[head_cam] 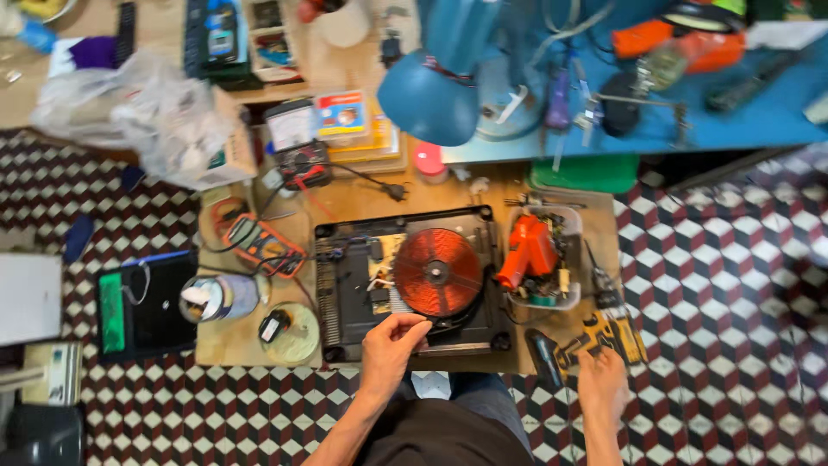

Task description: The person uses a cordless drill to remove and reinstall screws on a disassembled electronic device with a visible copper coil and circuit board. They handle the copper coil, adjust wires, and use a multimeter to test connections on the workbench.

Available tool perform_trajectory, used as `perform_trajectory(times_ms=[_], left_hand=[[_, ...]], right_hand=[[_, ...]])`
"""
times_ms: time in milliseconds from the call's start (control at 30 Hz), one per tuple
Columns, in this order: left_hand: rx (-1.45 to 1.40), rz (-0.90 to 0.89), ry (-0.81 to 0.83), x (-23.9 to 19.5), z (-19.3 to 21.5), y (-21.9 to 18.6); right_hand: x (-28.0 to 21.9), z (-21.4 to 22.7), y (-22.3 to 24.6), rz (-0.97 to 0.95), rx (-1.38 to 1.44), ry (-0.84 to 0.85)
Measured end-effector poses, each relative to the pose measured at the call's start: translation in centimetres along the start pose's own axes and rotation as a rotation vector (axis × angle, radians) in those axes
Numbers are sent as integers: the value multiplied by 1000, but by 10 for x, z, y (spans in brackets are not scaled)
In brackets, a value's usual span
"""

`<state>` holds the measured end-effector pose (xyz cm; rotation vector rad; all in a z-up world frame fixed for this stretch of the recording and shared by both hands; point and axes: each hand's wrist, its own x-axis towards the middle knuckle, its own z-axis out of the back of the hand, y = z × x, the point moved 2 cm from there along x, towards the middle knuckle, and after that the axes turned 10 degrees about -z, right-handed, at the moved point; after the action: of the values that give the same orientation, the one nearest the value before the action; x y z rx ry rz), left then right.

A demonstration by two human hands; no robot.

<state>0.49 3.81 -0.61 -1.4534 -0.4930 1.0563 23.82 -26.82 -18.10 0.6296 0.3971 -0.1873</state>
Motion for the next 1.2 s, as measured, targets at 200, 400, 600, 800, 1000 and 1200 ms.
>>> perform_trajectory(times_ms=[200,400,600,800,1000,1200], left_hand=[[-108,-119,-222,44,49,-31],[339,-839,-58,172,10,-88],[432,-1068,230,289,-54,-106],[800,-1039,424,329,-73,-94],[864,-1039,479,331,-71,-91],[814,-1035,486,328,-69,-111]], right_hand=[[-66,10,123,183,51,109],[-139,6,219,31,140,192],[-192,-16,184,-116,86,117],[-215,-46,94,-294,233,-13],[-223,-45,76,-374,265,-1],[-226,-15,134,-328,260,33]])
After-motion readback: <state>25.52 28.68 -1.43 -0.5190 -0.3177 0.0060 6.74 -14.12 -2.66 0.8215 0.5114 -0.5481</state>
